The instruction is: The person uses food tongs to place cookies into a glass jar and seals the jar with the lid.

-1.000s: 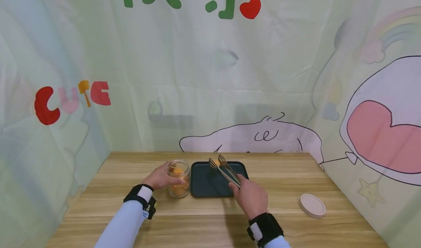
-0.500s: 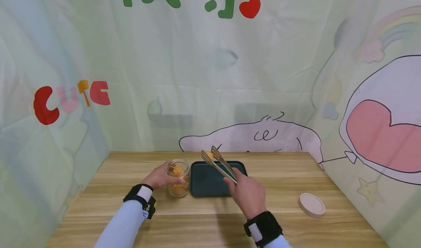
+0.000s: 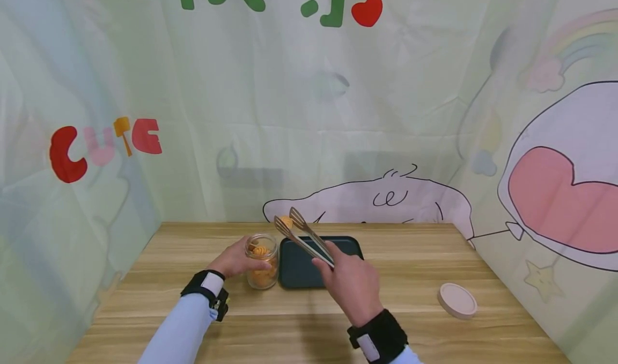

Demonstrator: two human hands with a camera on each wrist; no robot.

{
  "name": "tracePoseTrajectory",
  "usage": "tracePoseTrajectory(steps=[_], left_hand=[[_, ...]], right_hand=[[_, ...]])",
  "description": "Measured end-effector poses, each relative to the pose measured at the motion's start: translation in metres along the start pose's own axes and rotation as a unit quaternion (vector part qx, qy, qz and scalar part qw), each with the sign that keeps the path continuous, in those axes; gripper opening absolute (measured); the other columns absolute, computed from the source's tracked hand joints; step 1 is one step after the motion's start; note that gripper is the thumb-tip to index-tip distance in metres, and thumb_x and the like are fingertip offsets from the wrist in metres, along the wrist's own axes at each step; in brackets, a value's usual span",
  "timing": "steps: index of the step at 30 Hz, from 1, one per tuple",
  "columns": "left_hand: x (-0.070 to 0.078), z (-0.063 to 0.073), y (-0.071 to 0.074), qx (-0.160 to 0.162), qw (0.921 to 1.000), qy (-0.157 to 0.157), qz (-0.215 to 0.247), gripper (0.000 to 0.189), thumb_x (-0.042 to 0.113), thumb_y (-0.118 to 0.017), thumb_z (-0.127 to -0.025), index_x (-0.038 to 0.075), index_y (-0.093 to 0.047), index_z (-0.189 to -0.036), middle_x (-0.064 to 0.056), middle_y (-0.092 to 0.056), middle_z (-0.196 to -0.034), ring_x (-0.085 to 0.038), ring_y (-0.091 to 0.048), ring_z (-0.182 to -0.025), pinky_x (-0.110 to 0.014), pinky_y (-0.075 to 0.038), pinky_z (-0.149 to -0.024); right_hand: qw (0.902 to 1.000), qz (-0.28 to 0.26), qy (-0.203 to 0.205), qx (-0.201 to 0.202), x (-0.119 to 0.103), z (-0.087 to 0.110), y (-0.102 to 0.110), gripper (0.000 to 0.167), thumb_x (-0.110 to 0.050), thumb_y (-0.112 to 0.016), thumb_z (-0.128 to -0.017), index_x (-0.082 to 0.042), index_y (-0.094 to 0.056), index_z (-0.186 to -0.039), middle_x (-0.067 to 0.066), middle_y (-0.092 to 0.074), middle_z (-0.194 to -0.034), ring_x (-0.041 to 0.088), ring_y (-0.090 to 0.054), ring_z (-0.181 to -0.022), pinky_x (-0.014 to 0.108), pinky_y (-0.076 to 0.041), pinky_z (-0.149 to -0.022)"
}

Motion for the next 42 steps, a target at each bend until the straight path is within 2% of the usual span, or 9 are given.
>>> tracePoseTrajectory(steps=[12,22,30,42], left_hand=[[-0.005,-0.004,-0.001,0.001,0.9998,0.015,0.012,0.095,0.035,-0.090,-0.080,-0.002,-0.040,-0.152,-0.024,-0.062,-0.139,-0.042,-0.058,-0.131,-0.061,-0.045,-0.111],[0.002,0.001,-0.001,-0.006,0.9998,-0.007,0.015,0.090,0.030,-0.088,-0.083,-0.003,-0.040,-0.151,-0.027,-0.057,-0.145,-0.045,-0.055,-0.135,-0.063,-0.043,-0.113],[-0.006,-0.004,-0.002,-0.003,0.9998,0.019,0.005,0.098,0.036,-0.088,-0.081,-0.004,-0.036,-0.153,-0.024,-0.060,-0.141,-0.042,-0.056,-0.132,-0.061,-0.043,-0.113],[-0.007,-0.005,-0.001,-0.002,0.9998,0.020,-0.006,0.101,0.039,-0.088,-0.081,-0.005,-0.035,-0.155,-0.026,-0.058,-0.143,-0.043,-0.056,-0.132,-0.061,-0.044,-0.112]], right_hand=[[0.9989,-0.025,0.013,-0.038,-0.019,0.000,-0.001,0.052,-0.049,-0.067,-0.098,-0.017,-0.066,-0.139,-0.008,-0.025,-0.053,0.010,-0.022,-0.043,0.024,-0.016,-0.043],[0.9970,-0.023,0.019,-0.071,-0.028,0.002,-0.010,0.054,-0.051,-0.065,-0.098,-0.017,-0.065,-0.140,-0.006,-0.035,-0.053,0.011,-0.031,-0.043,0.024,-0.022,-0.042],[0.9990,-0.019,0.021,-0.035,-0.023,0.002,-0.006,0.052,-0.049,-0.067,-0.098,-0.016,-0.066,-0.138,-0.008,-0.030,-0.052,0.009,-0.026,-0.043,0.023,-0.018,-0.042],[0.9988,-0.026,0.001,-0.040,-0.014,-0.002,-0.003,0.052,-0.048,-0.067,-0.098,-0.016,-0.065,-0.139,-0.007,-0.029,-0.054,0.010,-0.027,-0.043,0.024,-0.018,-0.043]])
Point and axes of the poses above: each hand's wrist, its own z-axis away from the middle knuckle, its own y-axis out of the back of the hand, x = y × z, the point moved 6 cm from there along -z, towards the middle knuckle
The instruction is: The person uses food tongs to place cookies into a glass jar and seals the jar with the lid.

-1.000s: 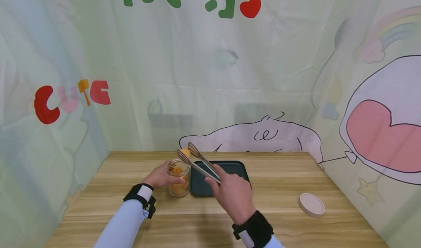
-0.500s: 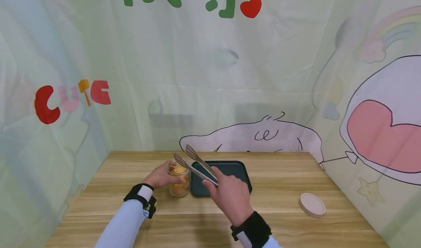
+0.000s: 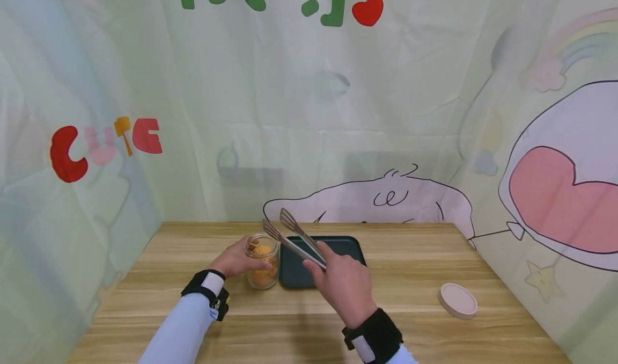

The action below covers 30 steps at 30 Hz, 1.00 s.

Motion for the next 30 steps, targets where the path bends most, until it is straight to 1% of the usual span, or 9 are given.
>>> tracePoseTrajectory(steps=[4,9,13,16,19,22,25,28,30], left_hand=[[0.002,0.002,0.000,-0.001,1.0000,-0.003,0.002,0.100,0.037,-0.088,-0.082,-0.006,-0.034,-0.154,-0.026,-0.058,-0.142,-0.042,-0.055,-0.132,-0.060,-0.044,-0.112],[0.004,0.003,0.001,0.001,0.9999,-0.011,-0.006,0.101,0.038,-0.088,-0.081,-0.007,-0.034,-0.154,-0.026,-0.059,-0.140,-0.042,-0.056,-0.130,-0.059,-0.044,-0.112],[0.004,0.003,0.001,0.000,0.9999,-0.014,-0.008,0.103,0.038,-0.088,-0.081,-0.008,-0.033,-0.154,-0.026,-0.058,-0.141,-0.043,-0.056,-0.131,-0.059,-0.045,-0.112],[0.005,0.004,0.001,0.000,0.9999,-0.013,-0.007,0.102,0.037,-0.088,-0.081,-0.008,-0.034,-0.154,-0.026,-0.058,-0.141,-0.043,-0.056,-0.130,-0.059,-0.045,-0.111],[0.005,0.005,0.001,0.001,0.9999,-0.013,-0.006,0.101,0.037,-0.088,-0.081,-0.007,-0.034,-0.154,-0.025,-0.059,-0.140,-0.043,-0.056,-0.130,-0.059,-0.045,-0.111],[0.005,0.005,0.001,0.002,0.9999,-0.013,-0.004,0.101,0.037,-0.088,-0.081,-0.007,-0.034,-0.154,-0.025,-0.059,-0.140,-0.042,-0.056,-0.130,-0.059,-0.045,-0.111],[0.005,0.005,0.001,0.002,0.9999,-0.011,-0.004,0.102,0.037,-0.089,-0.081,-0.007,-0.034,-0.154,-0.025,-0.059,-0.140,-0.042,-0.056,-0.130,-0.059,-0.045,-0.111],[0.004,0.004,0.001,0.002,0.9999,-0.009,-0.003,0.102,0.037,-0.089,-0.081,-0.007,-0.034,-0.154,-0.026,-0.059,-0.140,-0.043,-0.056,-0.130,-0.059,-0.045,-0.111],[0.004,0.004,0.001,0.003,1.0000,-0.009,-0.001,0.102,0.037,-0.089,-0.081,-0.007,-0.034,-0.155,-0.026,-0.059,-0.140,-0.043,-0.056,-0.131,-0.059,-0.045,-0.112]], right_hand=[[1.0000,-0.006,-0.005,-0.001,0.005,-0.002,0.001,0.053,-0.047,-0.066,-0.099,-0.014,-0.064,-0.140,-0.007,-0.029,-0.054,0.011,-0.026,-0.043,0.024,-0.019,-0.043],[0.9998,-0.007,-0.013,0.010,0.014,-0.005,0.003,0.052,-0.045,-0.067,-0.099,-0.012,-0.065,-0.140,-0.006,-0.031,-0.054,0.011,-0.029,-0.044,0.025,-0.019,-0.043],[0.9993,-0.004,-0.035,0.010,0.027,-0.009,0.000,0.053,-0.045,-0.067,-0.099,-0.010,-0.064,-0.139,-0.005,-0.034,-0.055,0.013,-0.034,-0.046,0.026,-0.021,-0.044],[0.9987,-0.002,-0.050,0.013,0.040,-0.012,-0.003,0.052,-0.044,-0.067,-0.099,-0.008,-0.065,-0.136,-0.002,-0.040,-0.056,0.015,-0.039,-0.047,0.027,-0.022,-0.044],[0.9979,0.002,-0.063,0.017,0.054,-0.015,-0.006,0.051,-0.042,-0.068,-0.098,-0.006,-0.066,-0.133,0.005,-0.057,-0.062,0.019,-0.051,-0.051,0.030,-0.029,-0.044],[0.9965,0.011,-0.083,0.009,0.069,-0.017,-0.010,0.053,-0.041,-0.068,-0.098,-0.002,-0.065,-0.134,0.019,-0.073,-0.081,0.028,-0.066,-0.063,0.037,-0.042,-0.047],[0.9944,0.016,-0.104,-0.009,0.082,-0.017,-0.016,0.055,-0.038,-0.066,-0.099,0.001,-0.062,-0.137,0.028,-0.075,-0.098,0.039,-0.072,-0.077,0.046,-0.052,-0.056],[0.9929,0.024,-0.115,-0.020,0.092,-0.016,-0.024,0.054,-0.034,-0.066,-0.099,0.005,-0.061,-0.136,0.030,-0.075,-0.099,0.040,-0.072,-0.078,0.049,-0.054,-0.060],[0.9922,0.028,-0.119,-0.022,0.097,-0.014,-0.029,0.053,-0.031,-0.067,-0.098,0.008,-0.060,-0.134,0.028,-0.074,-0.089,0.037,-0.070,-0.071,0.047,-0.053,-0.057]])
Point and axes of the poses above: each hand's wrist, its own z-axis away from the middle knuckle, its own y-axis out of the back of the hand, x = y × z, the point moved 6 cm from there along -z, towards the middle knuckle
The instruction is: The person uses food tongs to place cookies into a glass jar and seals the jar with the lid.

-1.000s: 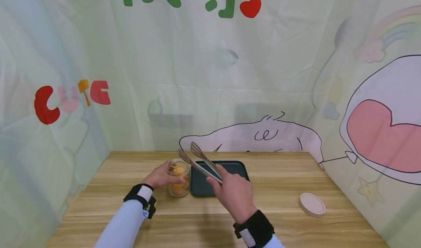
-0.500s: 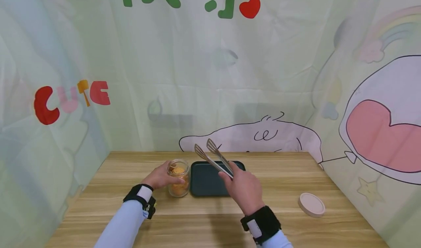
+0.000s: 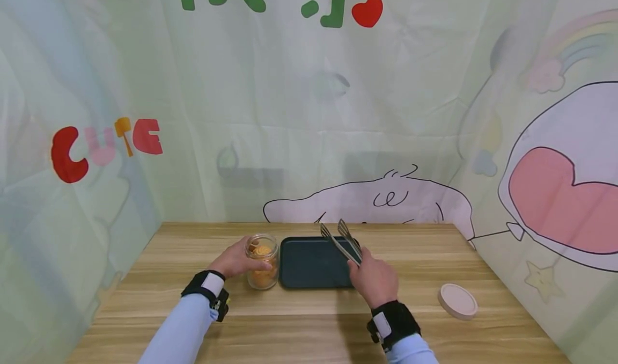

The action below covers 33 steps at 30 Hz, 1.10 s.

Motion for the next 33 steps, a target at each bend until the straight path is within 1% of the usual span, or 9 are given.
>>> tracePoseTrajectory(steps=[4,9,12,16,22,24,28,30,33], left_hand=[[0.001,0.001,0.000,0.000,1.0000,-0.001,0.002,0.101,0.036,-0.089,-0.081,-0.007,-0.034,-0.154,-0.025,-0.059,-0.140,-0.043,-0.056,-0.130,-0.060,-0.045,-0.112],[0.002,0.001,-0.001,0.001,1.0000,0.000,0.001,0.099,0.035,-0.089,-0.081,-0.007,-0.035,-0.154,-0.024,-0.061,-0.138,-0.041,-0.057,-0.128,-0.059,-0.045,-0.111],[0.001,0.001,-0.001,0.002,1.0000,0.002,0.001,0.099,0.035,-0.089,-0.081,-0.006,-0.036,-0.154,-0.023,-0.061,-0.137,-0.040,-0.058,-0.128,-0.058,-0.046,-0.111],[0.000,-0.001,-0.002,-0.002,1.0000,0.005,0.007,0.099,0.036,-0.088,-0.081,-0.005,-0.035,-0.154,-0.024,-0.060,-0.139,-0.041,-0.057,-0.129,-0.059,-0.045,-0.111],[-0.002,-0.004,-0.002,-0.006,1.0000,0.006,0.004,0.101,0.039,-0.088,-0.081,-0.004,-0.034,-0.155,-0.024,-0.059,-0.141,-0.041,-0.055,-0.131,-0.058,-0.044,-0.112],[-0.001,-0.003,-0.001,-0.001,1.0000,0.004,0.002,0.101,0.038,-0.088,-0.080,-0.004,-0.035,-0.155,-0.024,-0.059,-0.141,-0.042,-0.055,-0.131,-0.059,-0.044,-0.112],[-0.001,-0.001,0.000,0.002,1.0000,0.002,-0.002,0.100,0.038,-0.089,-0.080,-0.006,-0.036,-0.154,-0.024,-0.060,-0.140,-0.042,-0.056,-0.130,-0.058,-0.045,-0.111],[0.000,0.001,0.001,0.001,1.0000,-0.001,-0.002,0.099,0.037,-0.089,-0.080,-0.006,-0.037,-0.153,-0.024,-0.060,-0.139,-0.041,-0.057,-0.129,-0.058,-0.045,-0.111],[0.002,0.002,0.000,-0.001,1.0000,-0.004,-0.002,0.099,0.037,-0.088,-0.081,-0.007,-0.037,-0.152,-0.025,-0.059,-0.140,-0.041,-0.057,-0.128,-0.057,-0.046,-0.110]], right_hand=[[0.9999,0.002,-0.012,-0.004,0.010,0.002,-0.011,0.052,-0.028,-0.069,-0.096,0.013,-0.060,-0.127,0.022,-0.069,-0.075,0.029,-0.064,-0.060,0.042,-0.049,-0.051],[0.9994,-0.007,-0.032,-0.011,0.020,0.004,-0.023,0.042,-0.026,-0.070,-0.096,0.012,-0.062,-0.111,0.019,-0.064,-0.069,0.030,-0.062,-0.059,0.044,-0.049,-0.050],[0.9991,-0.008,-0.040,-0.014,0.023,0.003,-0.029,0.040,-0.027,-0.070,-0.096,0.010,-0.064,-0.108,0.018,-0.064,-0.070,0.031,-0.063,-0.061,0.046,-0.049,-0.052],[0.9989,0.005,-0.044,-0.017,0.027,0.001,-0.034,0.040,-0.029,-0.071,-0.095,0.007,-0.067,-0.112,0.020,-0.069,-0.076,0.032,-0.065,-0.065,0.046,-0.051,-0.054],[0.9987,0.019,-0.040,-0.026,0.030,0.000,-0.037,0.031,-0.030,-0.072,-0.092,0.001,-0.070,-0.094,0.019,-0.071,-0.077,0.029,-0.066,-0.065,0.045,-0.050,-0.051],[0.9987,0.019,-0.039,-0.027,0.031,-0.001,-0.036,0.033,-0.030,-0.071,-0.092,0.002,-0.071,-0.097,0.020,-0.071,-0.079,0.030,-0.067,-0.067,0.045,-0.050,-0.051],[0.9982,0.026,-0.045,-0.032,0.036,-0.004,-0.032,0.042,-0.033,-0.069,-0.094,0.004,-0.072,-0.114,0.024,-0.074,-0.089,0.033,-0.070,-0.072,0.045,-0.052,-0.053],[0.9973,0.029,-0.054,-0.041,0.043,-0.007,-0.029,0.045,-0.033,-0.067,-0.096,0.004,-0.071,-0.121,0.026,-0.075,-0.097,0.034,-0.072,-0.076,0.046,-0.054,-0.055],[0.9957,0.031,-0.067,-0.055,0.059,-0.010,-0.024,0.047,-0.033,-0.065,-0.096,0.005,-0.069,-0.123,0.028,-0.075,-0.103,0.036,-0.073,-0.080,0.049,-0.056,-0.059]])
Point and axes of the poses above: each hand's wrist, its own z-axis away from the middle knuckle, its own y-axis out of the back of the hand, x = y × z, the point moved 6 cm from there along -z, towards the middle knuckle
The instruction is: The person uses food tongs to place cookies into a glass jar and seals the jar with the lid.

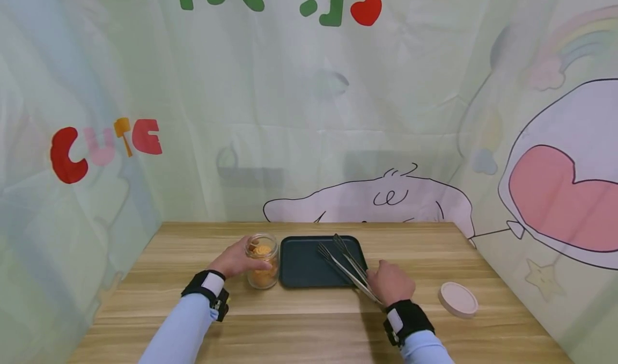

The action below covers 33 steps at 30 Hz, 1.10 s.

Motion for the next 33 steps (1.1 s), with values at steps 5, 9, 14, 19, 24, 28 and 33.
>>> tracePoseTrajectory(steps=[5,9,14,19,24,28,33], left_hand=[[0.002,-0.002,-0.001,-0.002,1.0000,0.007,-0.004,0.100,0.039,-0.088,-0.081,-0.006,-0.036,-0.154,-0.026,-0.057,-0.144,-0.042,-0.055,-0.131,-0.058,-0.044,-0.112],[0.003,-0.004,-0.002,-0.003,0.9999,0.012,-0.007,0.100,0.040,-0.087,-0.081,-0.005,-0.036,-0.154,-0.026,-0.056,-0.145,-0.042,-0.054,-0.133,-0.058,-0.044,-0.113],[0.004,-0.004,-0.003,-0.002,1.0000,0.006,-0.006,0.098,0.038,-0.088,-0.080,-0.005,-0.038,-0.153,-0.024,-0.059,-0.141,-0.040,-0.056,-0.130,-0.058,-0.045,-0.111],[0.005,-0.005,-0.004,-0.002,1.0000,0.004,-0.001,0.098,0.038,-0.089,-0.080,-0.004,-0.038,-0.153,-0.024,-0.059,-0.141,-0.040,-0.056,-0.130,-0.058,-0.045,-0.111],[0.003,-0.007,-0.006,-0.003,0.9999,0.009,0.007,0.097,0.036,-0.088,-0.080,-0.004,-0.039,-0.153,-0.024,-0.059,-0.141,-0.040,-0.056,-0.131,-0.057,-0.045,-0.112],[0.002,-0.007,-0.007,-0.006,0.9998,0.012,0.012,0.097,0.036,-0.088,-0.081,-0.004,-0.038,-0.154,-0.023,-0.059,-0.141,-0.039,-0.056,-0.130,-0.057,-0.045,-0.112],[0.001,-0.008,-0.008,-0.003,0.9998,0.013,0.012,0.096,0.036,-0.088,-0.081,-0.004,-0.039,-0.153,-0.022,-0.061,-0.138,-0.038,-0.057,-0.128,-0.057,-0.045,-0.111]], right_hand=[[0.9998,0.018,-0.002,-0.009,0.036,-0.012,0.015,0.050,-0.034,-0.064,-0.097,0.009,-0.066,-0.124,0.034,-0.071,-0.106,0.044,-0.072,-0.087,0.055,-0.058,-0.065],[0.9993,0.033,-0.012,-0.012,0.075,-0.022,0.028,0.059,-0.037,-0.064,-0.097,0.012,-0.060,-0.129,0.041,-0.062,-0.116,0.056,-0.063,-0.102,0.064,-0.057,-0.076],[0.9969,0.033,-0.050,-0.051,0.131,-0.035,0.033,0.077,-0.048,-0.063,-0.097,0.013,-0.047,-0.140,0.047,-0.049,-0.130,0.063,-0.051,-0.119,0.070,-0.052,-0.087],[0.9939,0.040,-0.050,-0.090,0.165,-0.039,0.036,0.093,-0.055,-0.064,-0.094,0.019,-0.039,-0.143,0.049,-0.045,-0.136,0.065,-0.048,-0.124,0.069,-0.052,-0.091],[0.9929,0.047,-0.024,-0.107,0.181,-0.039,0.030,0.100,-0.059,-0.068,-0.091,0.025,-0.038,-0.138,0.052,-0.047,-0.130,0.067,-0.049,-0.119,0.070,-0.048,-0.097],[0.9917,0.052,-0.014,-0.117,0.186,-0.035,0.023,0.098,-0.059,-0.069,-0.090,0.024,-0.040,-0.134,0.053,-0.047,-0.124,0.067,-0.047,-0.116,0.072,-0.044,-0.099],[0.9915,0.053,-0.002,-0.119,0.186,-0.029,0.017,0.084,-0.050,-0.071,-0.091,0.023,-0.045,-0.126,0.049,-0.054,-0.115,0.062,-0.052,-0.109,0.068,-0.046,-0.096]])
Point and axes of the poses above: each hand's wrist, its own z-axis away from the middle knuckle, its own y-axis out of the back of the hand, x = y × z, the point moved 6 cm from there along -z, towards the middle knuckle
